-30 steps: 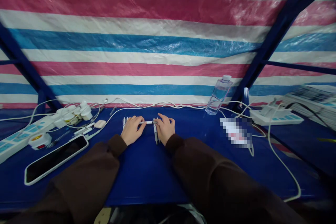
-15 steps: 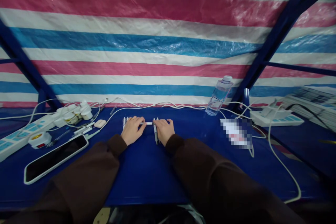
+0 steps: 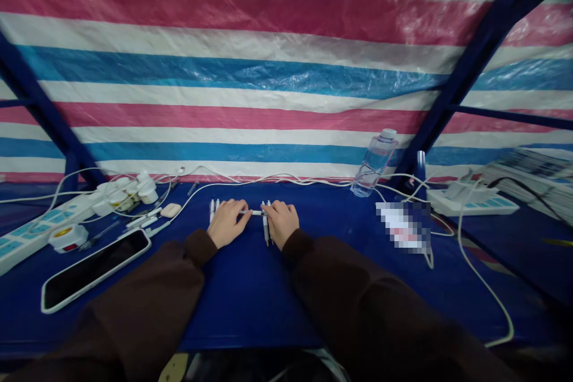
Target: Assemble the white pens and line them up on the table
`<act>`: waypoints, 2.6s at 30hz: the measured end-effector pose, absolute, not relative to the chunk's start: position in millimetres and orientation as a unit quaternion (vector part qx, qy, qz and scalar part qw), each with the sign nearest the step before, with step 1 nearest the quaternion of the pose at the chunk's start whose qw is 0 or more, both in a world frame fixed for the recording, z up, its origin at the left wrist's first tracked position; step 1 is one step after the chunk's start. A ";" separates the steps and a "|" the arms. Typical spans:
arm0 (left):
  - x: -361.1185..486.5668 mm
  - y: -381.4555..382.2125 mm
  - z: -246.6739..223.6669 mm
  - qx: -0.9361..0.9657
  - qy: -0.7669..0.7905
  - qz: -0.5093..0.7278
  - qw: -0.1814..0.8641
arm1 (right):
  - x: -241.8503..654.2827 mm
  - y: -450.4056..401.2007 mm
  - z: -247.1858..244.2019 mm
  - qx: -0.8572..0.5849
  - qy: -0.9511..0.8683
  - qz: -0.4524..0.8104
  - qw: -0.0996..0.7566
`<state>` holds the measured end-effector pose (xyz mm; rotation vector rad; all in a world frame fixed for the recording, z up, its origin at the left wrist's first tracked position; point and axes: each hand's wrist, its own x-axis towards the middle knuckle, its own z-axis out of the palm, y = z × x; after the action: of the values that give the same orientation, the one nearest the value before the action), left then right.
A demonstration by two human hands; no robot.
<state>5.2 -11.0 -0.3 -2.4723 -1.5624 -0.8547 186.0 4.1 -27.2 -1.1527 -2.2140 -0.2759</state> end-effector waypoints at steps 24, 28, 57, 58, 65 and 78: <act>-4.8 8.3 -12.8 -0.516 -0.542 -0.513 -0.421 | 186.3 10.4 -27.3 -0.508 -0.667 0.088 0.537; -6.1 13.6 -12.3 -0.454 -0.481 -0.559 -0.500 | 184.8 23.4 -39.1 -0.476 -0.625 0.195 0.587; -7.0 10.4 -7.4 -0.431 -0.451 -0.557 -0.547 | 182.0 43.7 -55.6 -0.450 -0.462 0.374 0.667; -7.3 10.4 -7.5 -0.431 -0.448 -0.559 -0.549 | 182.3 43.8 -55.0 -0.448 -0.468 0.372 0.665; -7.0 10.1 -7.8 -0.432 -0.427 -0.568 -0.556 | 184.4 40.9 -49.3 -0.450 -0.493 0.359 0.653; -6.0 11.2 -10.3 -0.439 -0.432 -0.567 -0.548 | 185.4 32.8 -37.4 -0.441 -0.526 0.343 0.642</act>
<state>-6.0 11.2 -10.3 -2.2558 -2.2186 -2.9131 185.4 32.8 -37.4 -1.0049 -1.1989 0.7810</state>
